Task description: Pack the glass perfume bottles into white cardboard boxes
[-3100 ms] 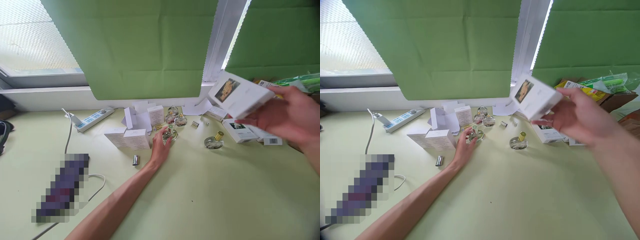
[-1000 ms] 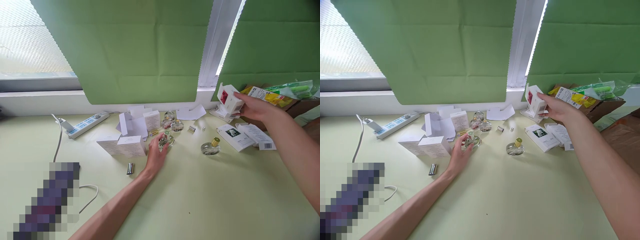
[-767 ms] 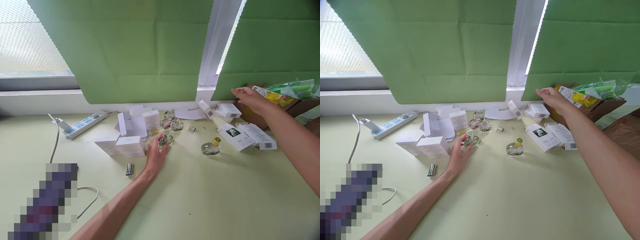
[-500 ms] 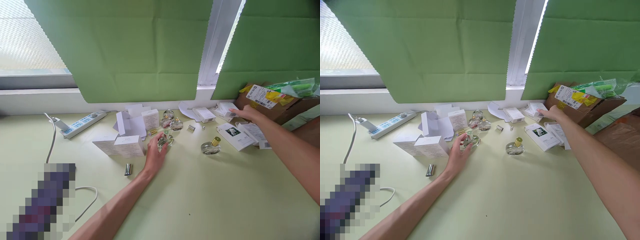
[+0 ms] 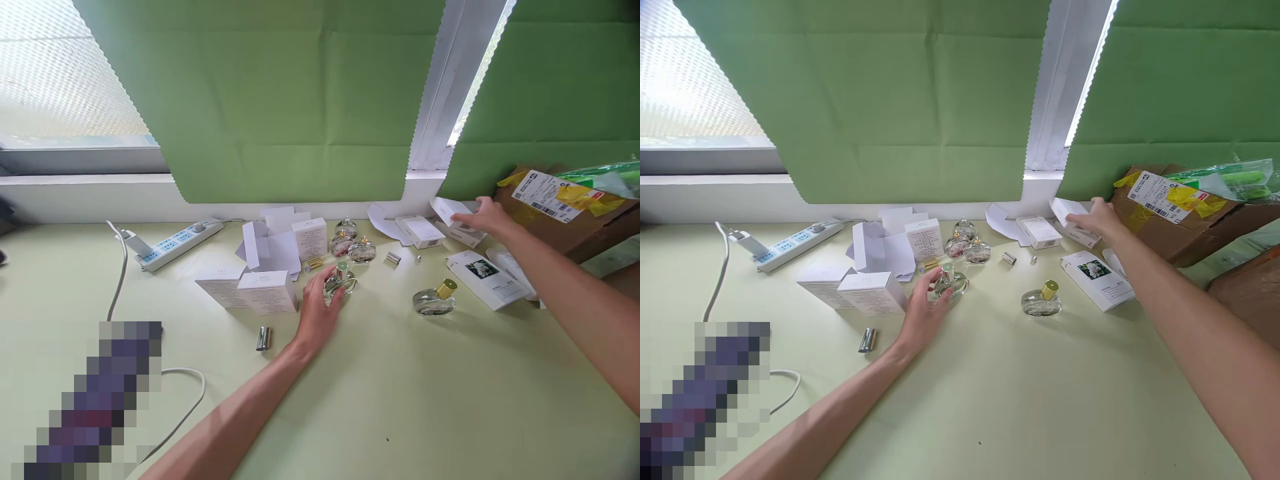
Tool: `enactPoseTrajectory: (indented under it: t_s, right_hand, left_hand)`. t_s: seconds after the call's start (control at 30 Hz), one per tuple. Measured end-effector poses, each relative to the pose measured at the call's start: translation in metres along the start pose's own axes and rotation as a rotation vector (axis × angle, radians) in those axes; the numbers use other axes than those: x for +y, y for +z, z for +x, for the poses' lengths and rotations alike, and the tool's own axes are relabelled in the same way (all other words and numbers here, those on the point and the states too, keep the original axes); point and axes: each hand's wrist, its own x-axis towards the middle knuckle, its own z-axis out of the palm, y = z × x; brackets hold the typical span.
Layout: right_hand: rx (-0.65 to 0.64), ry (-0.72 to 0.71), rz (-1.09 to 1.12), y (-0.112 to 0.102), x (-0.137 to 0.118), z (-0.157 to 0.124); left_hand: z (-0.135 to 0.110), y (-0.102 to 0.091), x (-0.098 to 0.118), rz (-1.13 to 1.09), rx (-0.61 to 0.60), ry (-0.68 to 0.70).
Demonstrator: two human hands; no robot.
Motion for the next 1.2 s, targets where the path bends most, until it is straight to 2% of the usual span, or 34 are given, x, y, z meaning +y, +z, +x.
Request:
enactPoseTrajectory:
  t_s: [0.17,0.27,0.53,0.73,0.87,0.97,1.07,1.2]
  right_hand:
    - [-0.028,-0.076,0.124,-0.005,0.003,0.005]
    - [-0.02,-0.025,0.064,-0.003,0.015,0.008]
    - [-0.129,0.031,-0.09,0.024,0.05,0.006]
    - [-0.118,0.021,-0.099,0.034,0.064,0.004]
    - [-0.093,0.067,-0.072,0.038,0.067,0.0]
    - [-0.054,0.119,-0.008,0.035,0.064,0.0]
    - [-0.067,0.133,0.091,0.022,0.061,0.004]
    - [-0.087,0.039,0.162,-0.002,0.059,0.005]
  left_hand:
    - [0.001,0.0,0.001,0.001,0.012,0.006]
    - [0.001,0.0,0.002,0.003,0.009,0.002]
    - [-0.001,0.0,0.001,0.004,-0.012,-0.015]
    - [0.0,0.0,0.001,0.006,-0.001,0.01]
    - [-0.001,-0.001,0.002,0.016,-0.003,-0.02]
    - [-0.001,-0.001,0.003,0.021,-0.003,-0.016]
    - [0.0,-0.001,0.003,0.02,-0.002,0.002]
    - [0.0,-0.001,0.003,0.016,-0.002,0.009]
